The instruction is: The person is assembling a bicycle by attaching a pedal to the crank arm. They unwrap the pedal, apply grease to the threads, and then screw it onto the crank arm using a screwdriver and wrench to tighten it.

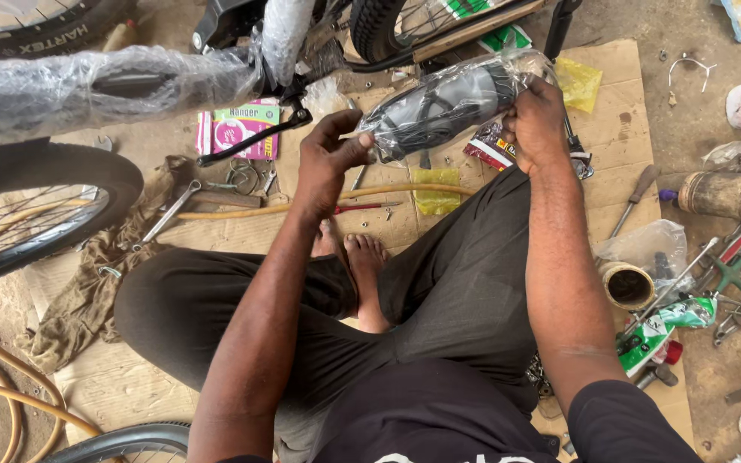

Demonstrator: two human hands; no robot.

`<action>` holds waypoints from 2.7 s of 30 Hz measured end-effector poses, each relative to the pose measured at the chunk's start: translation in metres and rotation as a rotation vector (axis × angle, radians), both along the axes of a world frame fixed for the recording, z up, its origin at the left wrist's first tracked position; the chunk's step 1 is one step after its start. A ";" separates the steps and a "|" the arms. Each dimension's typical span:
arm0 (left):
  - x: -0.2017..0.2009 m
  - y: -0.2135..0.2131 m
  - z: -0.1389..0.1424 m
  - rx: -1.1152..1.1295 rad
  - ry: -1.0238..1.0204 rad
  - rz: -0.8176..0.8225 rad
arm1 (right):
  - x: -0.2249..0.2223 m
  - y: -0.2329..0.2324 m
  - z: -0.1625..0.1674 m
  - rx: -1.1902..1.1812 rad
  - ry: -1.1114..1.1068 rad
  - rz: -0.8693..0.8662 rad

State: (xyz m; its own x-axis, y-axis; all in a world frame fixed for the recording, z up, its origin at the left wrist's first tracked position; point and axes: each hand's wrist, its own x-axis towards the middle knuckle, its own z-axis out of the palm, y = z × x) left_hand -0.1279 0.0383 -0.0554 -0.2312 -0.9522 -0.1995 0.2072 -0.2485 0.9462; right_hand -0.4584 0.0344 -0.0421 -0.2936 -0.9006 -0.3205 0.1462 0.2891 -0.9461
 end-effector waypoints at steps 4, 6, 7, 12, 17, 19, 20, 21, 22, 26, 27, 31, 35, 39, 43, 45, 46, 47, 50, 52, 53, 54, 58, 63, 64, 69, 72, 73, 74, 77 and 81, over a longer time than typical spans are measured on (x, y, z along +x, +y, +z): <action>-0.007 0.006 -0.008 -0.094 -0.184 0.091 | 0.000 -0.001 -0.005 0.056 -0.072 0.013; -0.006 0.006 -0.008 -0.219 -0.250 0.163 | 0.003 -0.002 -0.007 0.103 -0.024 0.037; -0.005 0.005 -0.007 -0.282 -0.282 0.197 | 0.004 -0.002 -0.008 0.126 0.001 0.048; 0.004 0.005 -0.010 -0.622 -0.767 0.186 | 0.006 -0.001 -0.005 0.093 0.156 0.049; 0.013 0.004 -0.042 -0.547 -1.164 0.064 | -0.004 0.003 0.005 0.095 0.392 0.001; 0.027 -0.001 -0.058 -0.505 -1.394 0.004 | -0.009 0.004 0.008 0.015 0.493 -0.054; 0.034 -0.003 -0.064 -0.314 -1.444 -0.098 | -0.012 0.005 0.008 0.012 0.510 -0.076; 0.042 -0.005 -0.069 -0.121 -1.485 -0.199 | -0.014 0.006 0.009 0.008 0.526 -0.099; 0.047 -0.005 -0.070 0.072 -1.514 -0.301 | -0.015 0.006 0.009 0.004 0.541 -0.124; 0.049 -0.002 -0.064 0.058 -1.595 -0.388 | -0.015 0.009 0.010 -0.075 0.437 -0.093; 0.043 -0.001 -0.057 -0.052 -1.579 -0.326 | -0.013 0.009 0.010 -0.068 0.396 -0.072; 0.007 -0.001 -0.017 -0.409 -0.922 -0.036 | 0.006 0.009 0.012 -0.002 0.303 0.028; -0.016 0.006 0.018 0.036 -0.435 -0.142 | 0.035 0.008 0.008 -0.043 0.134 0.163; -0.012 0.008 0.033 -0.250 -0.625 -0.338 | 0.049 0.011 0.004 -0.100 0.071 0.258; -0.011 0.007 0.033 -0.240 -0.781 -0.450 | 0.050 0.010 0.000 -0.127 0.211 0.272; -0.011 0.004 0.031 -0.230 -0.808 -0.462 | 0.044 0.007 0.000 -0.072 0.231 0.203; -0.010 0.003 0.030 -0.236 -0.805 -0.457 | 0.039 0.005 -0.001 -0.046 0.241 0.169; -0.008 0.001 0.028 -0.239 -0.801 -0.452 | 0.032 0.004 -0.001 -0.058 0.256 0.118; 0.006 -0.006 0.020 -0.120 -0.935 -0.509 | 0.003 0.001 -0.003 -0.075 0.319 -0.035; 0.017 -0.009 0.010 -0.108 -1.097 -0.556 | -0.018 0.000 -0.010 -0.097 0.414 -0.122; 0.020 -0.009 0.003 -0.108 -1.180 -0.585 | -0.028 0.000 -0.015 -0.124 0.478 -0.153; 0.019 -0.007 -0.006 -0.051 -1.225 -0.668 | -0.036 0.001 -0.021 -0.150 0.542 -0.185; 0.004 0.010 -0.046 -0.048 -1.326 -0.781 | -0.054 -0.001 -0.042 -0.218 0.941 -0.212; -0.001 0.025 -0.082 -0.321 -1.315 -0.585 | -0.058 -0.016 -0.041 -0.149 1.307 -0.318; -0.001 0.026 -0.086 -0.254 -1.280 -0.593 | -0.055 -0.021 -0.040 -0.037 1.307 -0.256; -0.006 0.024 -0.089 -0.163 -1.224 -0.668 | -0.026 -0.048 -0.039 0.461 1.323 0.143; -0.010 0.024 -0.083 -0.174 -1.257 -0.726 | -0.004 -0.060 -0.040 0.551 1.406 0.427; -0.010 0.025 -0.080 -0.191 -1.247 -0.711 | 0.005 -0.064 -0.041 0.457 1.368 0.434; -0.010 0.024 -0.077 -0.204 -1.236 -0.693 | 0.014 -0.068 -0.042 0.361 1.330 0.444; -0.012 0.021 -0.069 -0.181 -1.174 -0.655 | 0.041 -0.083 -0.049 0.332 1.102 0.566; -0.016 0.019 -0.063 -0.245 -1.153 -0.623 | 0.077 -0.098 -0.068 0.306 1.175 0.685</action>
